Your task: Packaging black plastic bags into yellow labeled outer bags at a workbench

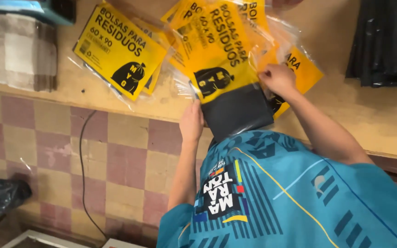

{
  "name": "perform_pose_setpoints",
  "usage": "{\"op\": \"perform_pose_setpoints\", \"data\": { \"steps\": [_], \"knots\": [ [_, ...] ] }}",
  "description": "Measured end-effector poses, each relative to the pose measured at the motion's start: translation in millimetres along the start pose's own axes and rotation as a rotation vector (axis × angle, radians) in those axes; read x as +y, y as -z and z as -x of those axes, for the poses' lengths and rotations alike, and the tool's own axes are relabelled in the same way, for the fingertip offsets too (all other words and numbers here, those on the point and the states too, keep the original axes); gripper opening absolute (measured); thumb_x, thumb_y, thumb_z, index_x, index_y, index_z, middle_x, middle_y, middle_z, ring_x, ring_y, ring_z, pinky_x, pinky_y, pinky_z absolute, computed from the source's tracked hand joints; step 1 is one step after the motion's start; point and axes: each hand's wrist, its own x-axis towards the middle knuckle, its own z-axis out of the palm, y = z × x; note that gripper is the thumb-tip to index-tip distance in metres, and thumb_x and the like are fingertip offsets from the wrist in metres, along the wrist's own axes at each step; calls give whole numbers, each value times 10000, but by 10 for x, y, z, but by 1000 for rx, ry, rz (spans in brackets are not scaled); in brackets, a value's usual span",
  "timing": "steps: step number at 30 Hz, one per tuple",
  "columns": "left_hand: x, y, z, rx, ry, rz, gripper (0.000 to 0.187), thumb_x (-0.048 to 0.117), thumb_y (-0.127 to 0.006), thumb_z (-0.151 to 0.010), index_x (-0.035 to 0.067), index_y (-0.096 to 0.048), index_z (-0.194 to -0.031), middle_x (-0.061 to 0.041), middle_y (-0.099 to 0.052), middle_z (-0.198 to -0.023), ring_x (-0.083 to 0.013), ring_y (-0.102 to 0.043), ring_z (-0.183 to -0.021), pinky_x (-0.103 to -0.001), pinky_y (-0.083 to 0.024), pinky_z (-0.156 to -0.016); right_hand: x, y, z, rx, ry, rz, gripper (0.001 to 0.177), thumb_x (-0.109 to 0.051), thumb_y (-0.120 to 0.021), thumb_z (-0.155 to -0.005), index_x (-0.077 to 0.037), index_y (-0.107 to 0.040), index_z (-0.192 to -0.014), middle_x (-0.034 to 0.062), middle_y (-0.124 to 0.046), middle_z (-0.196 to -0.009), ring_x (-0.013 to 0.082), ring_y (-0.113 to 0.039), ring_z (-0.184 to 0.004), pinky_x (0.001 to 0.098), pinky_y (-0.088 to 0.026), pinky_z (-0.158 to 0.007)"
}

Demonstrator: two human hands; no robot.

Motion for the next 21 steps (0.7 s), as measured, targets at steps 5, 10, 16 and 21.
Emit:
{"op": "perform_pose_setpoints", "data": {
  "steps": [5,10,16,21],
  "knots": [
    [162,264,791,-499,48,151,381,258,-628,-945,204,-606,-1321,-117,-715,-1043,-316,-711,-991,-461,-585,-871,357,-29,933,-307,25,150,299,-414,-657,-946,-142,-771,-894,82,-783,-849,318,-747,-867,436,-570,-788],
    [203,683,726,-372,-3,240,401,378,-656,-907,302,-621,-1299,4,-723,-1057,-239,-687,-1031,-400,-558,-828,268,-50,1187,-371,244,-557,199,-198,-696,-944,-30,-681,-839,139,-715,-885,325,-696,-902,452,-540,-848],
    [575,883,-260,-71,-141,125,892,541,-761,-756,100,-502,-1487,-129,-665,-1292,-330,-626,-1208,-467,-533,-933,-1307,899,1030,-269,521,-906,244,-244,-636,-1011,-84,-737,-857,44,-640,-931,190,-642,-911,367,-502,-884],
    [96,1031,-1008,139,-158,98,418,106,-731,-932,108,-619,-1335,-116,-686,-1155,-311,-649,-1079,-412,-530,-930,-596,1378,694,203,609,-496,339,-409,-727,-952,-105,-774,-1093,123,-680,-1111,325,-660,-1074,427,-498,-946]
  ]
}}
